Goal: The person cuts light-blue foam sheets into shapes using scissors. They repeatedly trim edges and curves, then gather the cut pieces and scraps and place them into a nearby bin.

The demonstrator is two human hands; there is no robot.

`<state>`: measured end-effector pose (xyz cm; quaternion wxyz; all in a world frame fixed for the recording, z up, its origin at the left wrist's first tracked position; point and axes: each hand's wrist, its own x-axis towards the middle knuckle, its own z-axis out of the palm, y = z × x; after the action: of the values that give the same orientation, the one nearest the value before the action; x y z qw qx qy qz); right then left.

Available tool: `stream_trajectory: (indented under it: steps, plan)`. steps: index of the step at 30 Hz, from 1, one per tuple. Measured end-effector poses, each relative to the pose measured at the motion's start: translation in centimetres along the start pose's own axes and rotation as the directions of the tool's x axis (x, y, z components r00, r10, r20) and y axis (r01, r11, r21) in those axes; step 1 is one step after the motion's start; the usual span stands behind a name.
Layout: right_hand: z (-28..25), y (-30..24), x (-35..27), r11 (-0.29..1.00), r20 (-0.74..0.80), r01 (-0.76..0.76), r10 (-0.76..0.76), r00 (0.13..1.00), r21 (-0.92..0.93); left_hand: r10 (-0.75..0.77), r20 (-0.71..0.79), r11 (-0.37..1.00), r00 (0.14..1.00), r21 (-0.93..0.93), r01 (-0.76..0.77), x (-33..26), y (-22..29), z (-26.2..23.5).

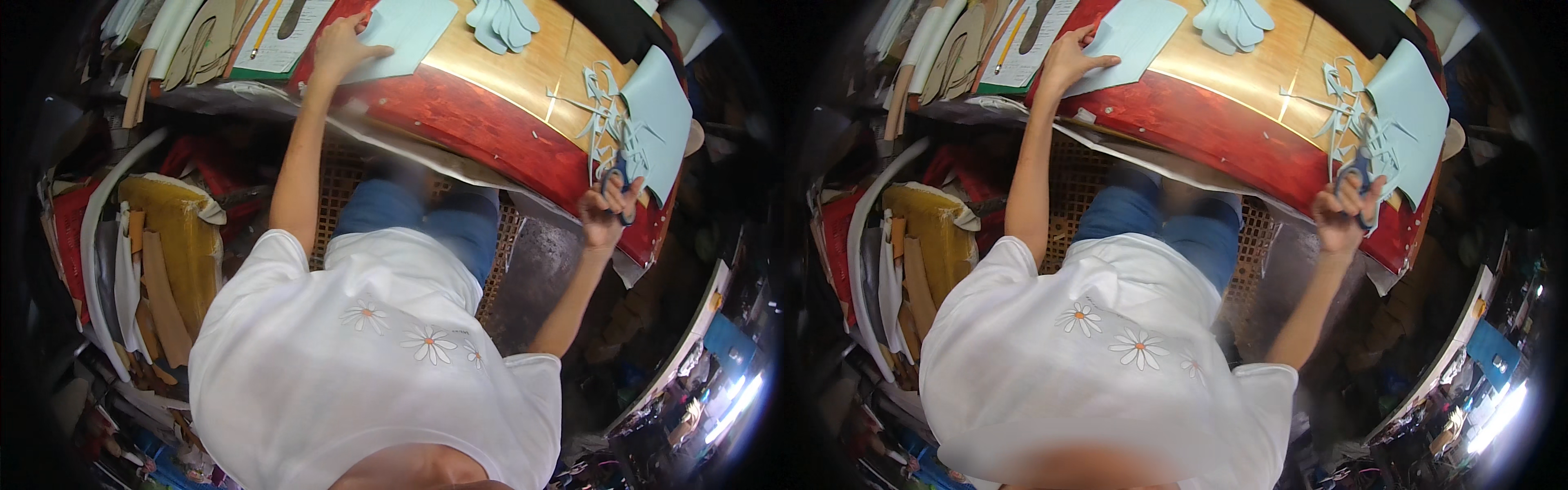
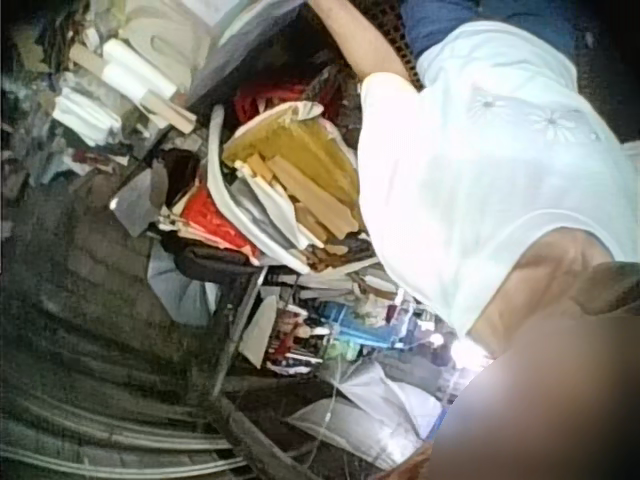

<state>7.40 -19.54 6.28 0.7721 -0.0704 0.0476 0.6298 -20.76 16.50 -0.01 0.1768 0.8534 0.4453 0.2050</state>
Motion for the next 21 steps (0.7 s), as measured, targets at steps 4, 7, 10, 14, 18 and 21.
stream_trajectory:
  steps: [4, 7, 10, 14, 18, 21]
  plan:
    - [-1.5, 6.8, -0.6, 0.985, 0.103, -0.102, 0.117, 0.988, -0.137, -0.063, 0.092, 0.975, 0.994, -0.206, 0.081, 0.7, -0.6, -0.2]
    - [-2.3, 11.1, -1.4, 0.907, -0.001, -0.114, 0.124, 0.992, -0.405, -0.021, 0.178, 0.804, 0.984, -0.583, 0.122, -0.2, 0.7, -0.9]
    - [-3.2, 14.2, -1.7, 0.788, -0.043, -0.171, 0.181, 0.982, -0.592, 0.047, 0.299, 0.486, 0.953, -0.841, 0.24, -1.8, 3.3, -2.0]
    - [-4.2, 16.7, -3.1, 0.445, -0.237, -0.231, 0.042, 0.971, -0.865, 0.196, 0.248, 0.082, 0.949, -0.968, 0.236, -4.6, 7.8, -0.7]
    - [-4.8, 16.6, -4.2, 0.231, -0.318, -0.305, -0.019, 0.948, -0.924, 0.213, 0.305, 0.394, 0.928, -0.896, 0.204, -7.7, 10.2, 1.7]
    - [-4.9, 16.3, -4.5, 0.182, -0.283, -0.263, -0.092, 0.955, -0.947, 0.241, 0.341, 0.452, 0.909, -0.868, 0.205, -9.3, 10.6, 2.4]
